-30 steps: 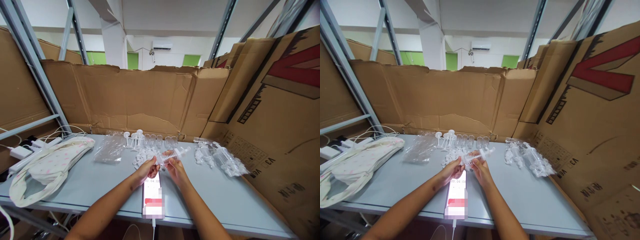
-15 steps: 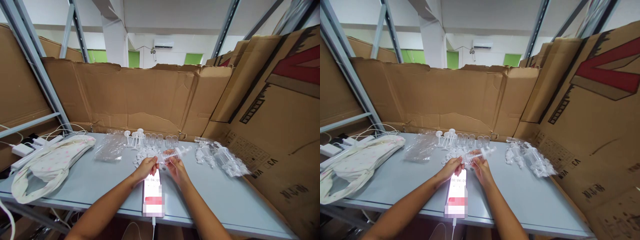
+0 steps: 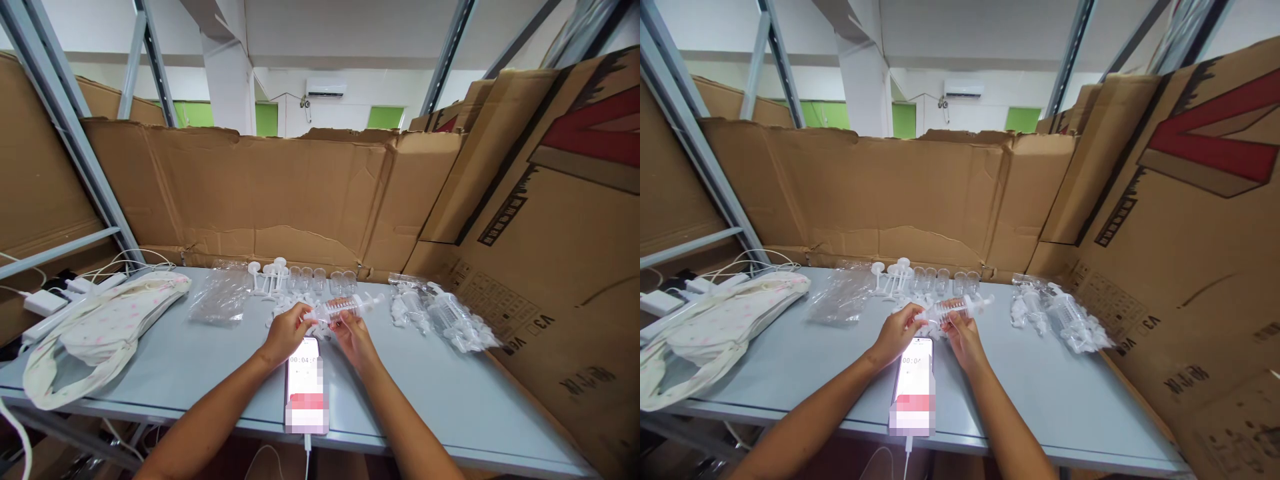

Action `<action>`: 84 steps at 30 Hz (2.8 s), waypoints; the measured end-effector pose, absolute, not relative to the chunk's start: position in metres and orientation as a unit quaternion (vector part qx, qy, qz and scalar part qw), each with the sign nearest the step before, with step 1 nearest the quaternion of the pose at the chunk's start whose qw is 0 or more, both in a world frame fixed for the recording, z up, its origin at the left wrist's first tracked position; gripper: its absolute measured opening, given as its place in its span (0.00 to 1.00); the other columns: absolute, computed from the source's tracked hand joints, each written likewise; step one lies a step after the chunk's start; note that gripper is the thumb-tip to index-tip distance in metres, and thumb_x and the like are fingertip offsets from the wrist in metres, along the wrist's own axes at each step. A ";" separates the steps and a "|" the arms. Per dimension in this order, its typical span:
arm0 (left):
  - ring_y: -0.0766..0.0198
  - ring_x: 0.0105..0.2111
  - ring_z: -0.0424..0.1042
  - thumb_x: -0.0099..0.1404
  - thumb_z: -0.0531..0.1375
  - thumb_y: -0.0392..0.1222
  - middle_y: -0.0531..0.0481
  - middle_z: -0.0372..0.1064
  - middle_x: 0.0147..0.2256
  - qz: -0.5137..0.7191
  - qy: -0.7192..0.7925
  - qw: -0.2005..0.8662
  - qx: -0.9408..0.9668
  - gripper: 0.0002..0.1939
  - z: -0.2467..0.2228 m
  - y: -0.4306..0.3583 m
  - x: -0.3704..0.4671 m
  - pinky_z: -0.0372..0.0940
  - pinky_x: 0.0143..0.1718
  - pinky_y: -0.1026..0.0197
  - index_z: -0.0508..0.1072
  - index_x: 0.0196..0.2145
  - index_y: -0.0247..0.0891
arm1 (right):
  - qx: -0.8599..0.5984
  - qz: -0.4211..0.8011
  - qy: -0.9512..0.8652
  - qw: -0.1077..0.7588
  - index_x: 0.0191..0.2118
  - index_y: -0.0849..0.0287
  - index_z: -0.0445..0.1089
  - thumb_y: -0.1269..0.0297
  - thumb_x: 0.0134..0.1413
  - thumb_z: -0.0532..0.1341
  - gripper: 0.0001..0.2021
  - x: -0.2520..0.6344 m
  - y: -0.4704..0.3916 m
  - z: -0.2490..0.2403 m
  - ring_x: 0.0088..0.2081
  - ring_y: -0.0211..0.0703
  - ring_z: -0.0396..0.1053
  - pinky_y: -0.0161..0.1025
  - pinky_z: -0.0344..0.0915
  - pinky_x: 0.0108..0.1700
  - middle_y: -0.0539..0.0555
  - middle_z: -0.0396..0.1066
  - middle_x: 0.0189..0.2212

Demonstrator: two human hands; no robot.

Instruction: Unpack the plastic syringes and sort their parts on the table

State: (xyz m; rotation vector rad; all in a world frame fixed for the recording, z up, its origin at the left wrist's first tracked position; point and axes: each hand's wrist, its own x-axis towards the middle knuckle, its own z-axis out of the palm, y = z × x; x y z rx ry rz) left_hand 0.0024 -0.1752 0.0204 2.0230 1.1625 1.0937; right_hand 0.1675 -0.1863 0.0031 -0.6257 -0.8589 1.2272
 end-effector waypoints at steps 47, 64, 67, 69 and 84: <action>0.50 0.57 0.53 0.60 0.57 0.40 0.44 0.57 0.56 0.327 0.511 -0.010 0.795 0.18 0.004 -0.136 -0.016 0.51 0.55 0.46 0.69 0.50 0.47 | -0.292 0.529 -0.320 0.730 0.31 0.56 0.71 0.61 0.41 0.68 0.09 0.181 -0.189 0.006 0.23 0.33 0.61 0.34 0.59 0.26 0.47 0.68 0.25; 0.50 0.56 0.59 0.53 0.62 0.57 0.39 0.62 0.54 0.450 0.196 0.637 0.595 0.34 0.023 -0.160 -0.005 0.52 0.55 0.50 0.64 0.53 0.38 | -0.247 0.673 -0.501 0.485 0.35 0.60 0.68 0.47 0.45 0.62 0.20 0.165 -0.204 0.004 0.19 0.34 0.62 0.32 0.55 0.21 0.52 0.69 0.24; 0.49 0.49 0.66 0.47 0.66 0.55 0.37 0.67 0.49 0.426 0.155 0.709 0.540 0.36 0.020 -0.171 0.004 0.57 0.50 0.50 0.64 0.51 0.37 | -0.234 0.707 -0.517 0.422 0.33 0.62 0.67 0.42 0.48 0.57 0.23 0.157 -0.204 0.000 0.14 0.32 0.58 0.31 0.50 0.17 0.50 0.66 0.18; 0.52 0.43 0.70 0.48 0.66 0.51 0.41 0.72 0.40 0.444 0.166 0.720 0.508 0.29 0.018 -0.176 0.009 0.61 0.45 0.51 0.65 0.45 0.38 | -0.231 0.710 -0.526 0.407 0.31 0.61 0.67 0.41 0.48 0.56 0.24 0.153 -0.204 -0.002 0.13 0.31 0.54 0.31 0.48 0.15 0.48 0.63 0.16; 0.53 0.51 0.65 0.54 0.62 0.54 0.44 0.71 0.41 0.519 0.211 0.641 0.524 0.23 0.019 -0.178 0.008 0.57 0.50 0.52 0.63 0.44 0.40 | -0.341 0.477 -0.663 0.465 0.41 0.59 0.67 0.46 0.49 0.58 0.21 0.147 -0.198 -0.005 0.31 0.42 0.66 0.41 0.64 0.35 0.54 0.68 0.32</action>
